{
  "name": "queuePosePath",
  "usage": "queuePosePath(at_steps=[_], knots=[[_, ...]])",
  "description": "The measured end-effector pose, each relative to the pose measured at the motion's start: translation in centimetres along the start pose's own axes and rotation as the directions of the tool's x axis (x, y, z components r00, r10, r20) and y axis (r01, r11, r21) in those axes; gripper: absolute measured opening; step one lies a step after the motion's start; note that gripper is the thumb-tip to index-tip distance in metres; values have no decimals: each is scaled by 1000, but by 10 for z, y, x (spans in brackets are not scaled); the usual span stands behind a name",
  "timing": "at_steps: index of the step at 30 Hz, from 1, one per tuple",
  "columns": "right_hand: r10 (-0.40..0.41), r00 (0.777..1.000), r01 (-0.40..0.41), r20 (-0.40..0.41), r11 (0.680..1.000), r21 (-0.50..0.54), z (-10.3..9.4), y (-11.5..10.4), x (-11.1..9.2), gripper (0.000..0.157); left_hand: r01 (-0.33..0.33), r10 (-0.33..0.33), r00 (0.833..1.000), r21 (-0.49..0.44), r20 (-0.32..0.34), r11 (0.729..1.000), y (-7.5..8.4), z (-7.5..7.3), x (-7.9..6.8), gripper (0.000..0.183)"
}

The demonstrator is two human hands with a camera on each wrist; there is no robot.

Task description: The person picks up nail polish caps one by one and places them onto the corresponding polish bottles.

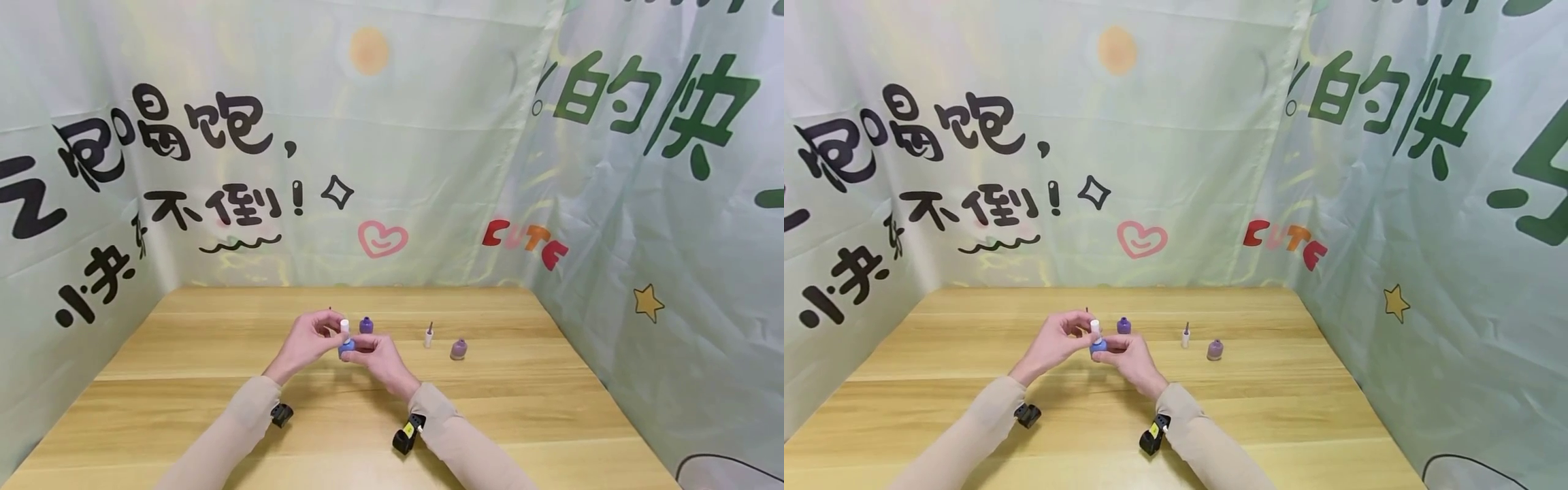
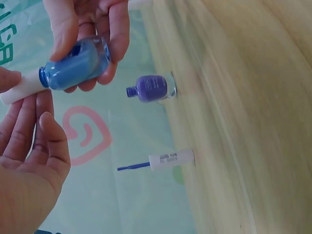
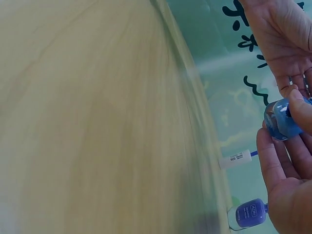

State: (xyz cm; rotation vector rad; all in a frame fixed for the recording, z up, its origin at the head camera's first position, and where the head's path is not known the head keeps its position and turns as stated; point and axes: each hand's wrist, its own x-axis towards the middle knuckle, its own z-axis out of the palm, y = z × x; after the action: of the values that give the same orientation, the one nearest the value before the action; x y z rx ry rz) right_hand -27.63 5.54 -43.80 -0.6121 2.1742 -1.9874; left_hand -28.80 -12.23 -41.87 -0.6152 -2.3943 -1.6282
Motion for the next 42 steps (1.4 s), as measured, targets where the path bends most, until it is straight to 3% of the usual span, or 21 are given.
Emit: queuePosePath(at_steps=[11, 18, 23, 28, 36, 42], knots=[[15, 1000, -15, -14, 1000, 10, -5, -5, -3, 27, -43, 41, 995, -25, -88, 999, 3, 9, 3, 18], [18, 999, -19, -38, 1000, 0, -6, -4, -2, 29, 18, -19, 988, -6, -153, 1000, 4, 14, 3, 19], [21, 998, -22, -56, 1000, -16, -8, 12, 6, 30, 42, -33, 979, 39, -199, 998, 3, 17, 4, 21], [34, 998, -35, -50, 999, -15, -11, 27, 9, 31, 21, -9, 986, 72, -167, 997, 4, 19, 3, 20], [6, 1000, -6, -22, 1000, 18, -16, 26, 12, 30, -6, 5, 999, -20, -36, 1000, 4, 12, 7, 22], [29, 999, -28, -26, 999, 28, -13, 25, 10, 30, 32, -33, 998, -11, -51, 999, 3, 10, 5, 31]])
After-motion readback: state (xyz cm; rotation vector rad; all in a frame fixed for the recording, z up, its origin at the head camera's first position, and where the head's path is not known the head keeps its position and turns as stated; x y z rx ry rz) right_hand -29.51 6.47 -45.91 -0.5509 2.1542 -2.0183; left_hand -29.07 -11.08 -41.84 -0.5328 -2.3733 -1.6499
